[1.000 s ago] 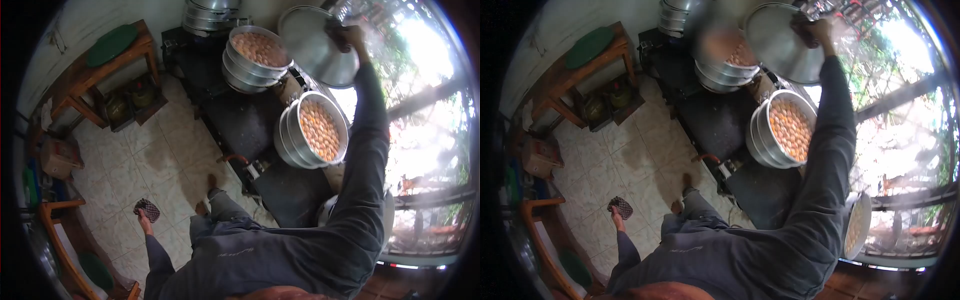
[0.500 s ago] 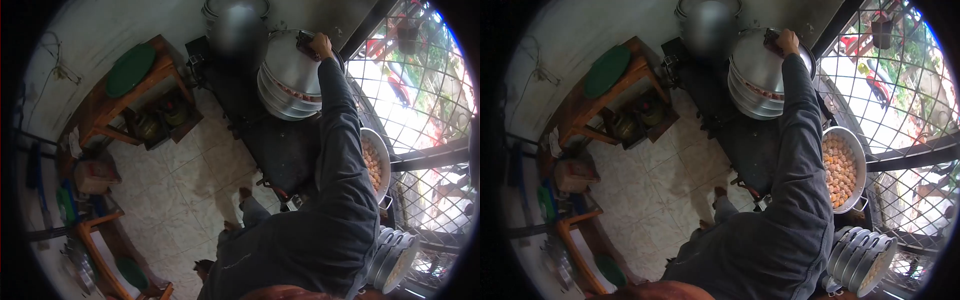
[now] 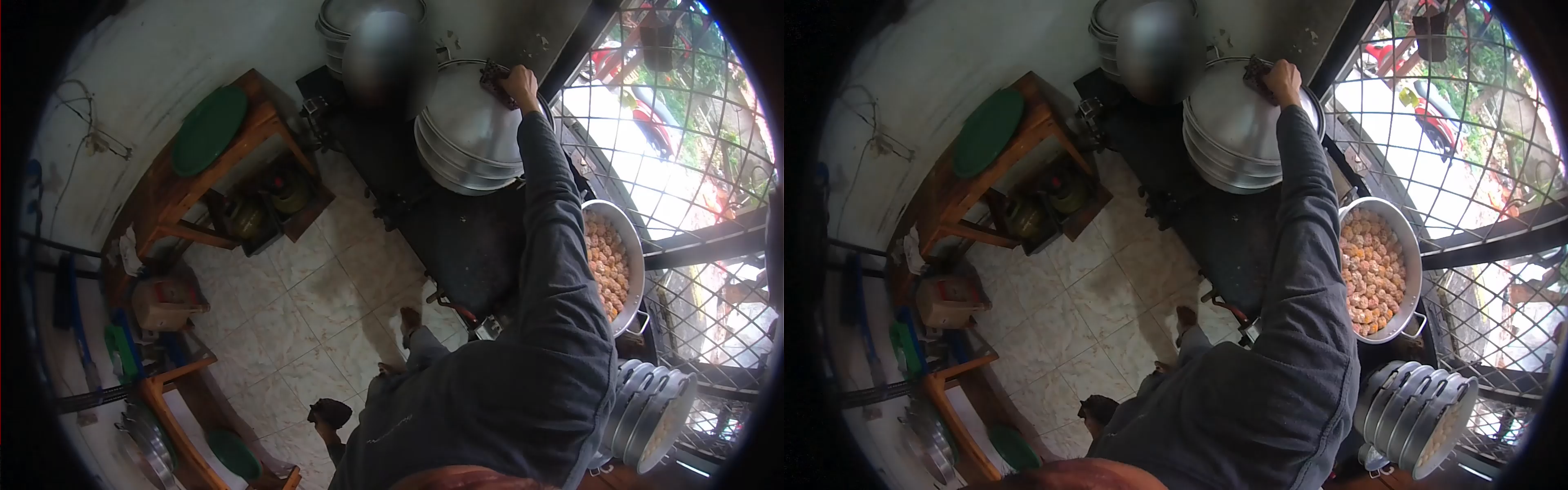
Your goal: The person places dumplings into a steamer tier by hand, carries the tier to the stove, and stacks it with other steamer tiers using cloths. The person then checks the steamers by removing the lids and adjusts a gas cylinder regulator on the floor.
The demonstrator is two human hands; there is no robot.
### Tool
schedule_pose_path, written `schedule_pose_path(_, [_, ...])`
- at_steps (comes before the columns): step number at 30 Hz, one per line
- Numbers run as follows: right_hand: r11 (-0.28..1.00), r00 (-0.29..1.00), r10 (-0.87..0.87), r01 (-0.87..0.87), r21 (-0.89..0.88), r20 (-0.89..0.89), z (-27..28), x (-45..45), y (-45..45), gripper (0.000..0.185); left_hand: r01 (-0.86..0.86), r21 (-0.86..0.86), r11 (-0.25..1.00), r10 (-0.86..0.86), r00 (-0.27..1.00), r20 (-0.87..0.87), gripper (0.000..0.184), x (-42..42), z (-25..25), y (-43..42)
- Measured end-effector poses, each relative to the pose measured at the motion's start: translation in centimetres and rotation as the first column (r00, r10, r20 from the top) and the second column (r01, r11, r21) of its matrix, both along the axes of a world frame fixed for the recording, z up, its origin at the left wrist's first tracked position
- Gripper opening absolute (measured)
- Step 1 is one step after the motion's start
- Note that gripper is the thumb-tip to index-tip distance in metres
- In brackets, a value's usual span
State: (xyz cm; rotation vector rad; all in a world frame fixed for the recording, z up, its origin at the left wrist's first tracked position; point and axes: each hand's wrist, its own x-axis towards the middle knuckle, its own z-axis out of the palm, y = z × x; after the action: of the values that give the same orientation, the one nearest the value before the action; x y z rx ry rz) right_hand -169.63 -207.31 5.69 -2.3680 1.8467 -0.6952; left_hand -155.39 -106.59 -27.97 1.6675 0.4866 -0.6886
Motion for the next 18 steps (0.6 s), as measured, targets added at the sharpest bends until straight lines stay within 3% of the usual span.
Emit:
schedule_pose_path(5, [0.998,0.996,-0.042,0.046,-0.052,0.079,-0.4,0.2,-0.1,0.040,0.044,-0.028,0.999,-0.045,0.999,-0.019,0.066,0.4,1.9,0.9])
schedule_pose_path(13, [0.999,0.997,-0.005,0.008,-0.038,0.074,-0.5,0.7,0.6,0.033,-0.046,0.073,0.996,0.056,0.987,-0.149,0.065,-3.0,1.2,2.6])
schedule_pose_path(18, [0.918,0.968,0.065,0.037,-0.396,0.242,-6.0,-0.3,2.7,0.022,-0.042,-0.002,0.999,0.041,0.983,-0.179,0.064,0.2,1.4,4.3])
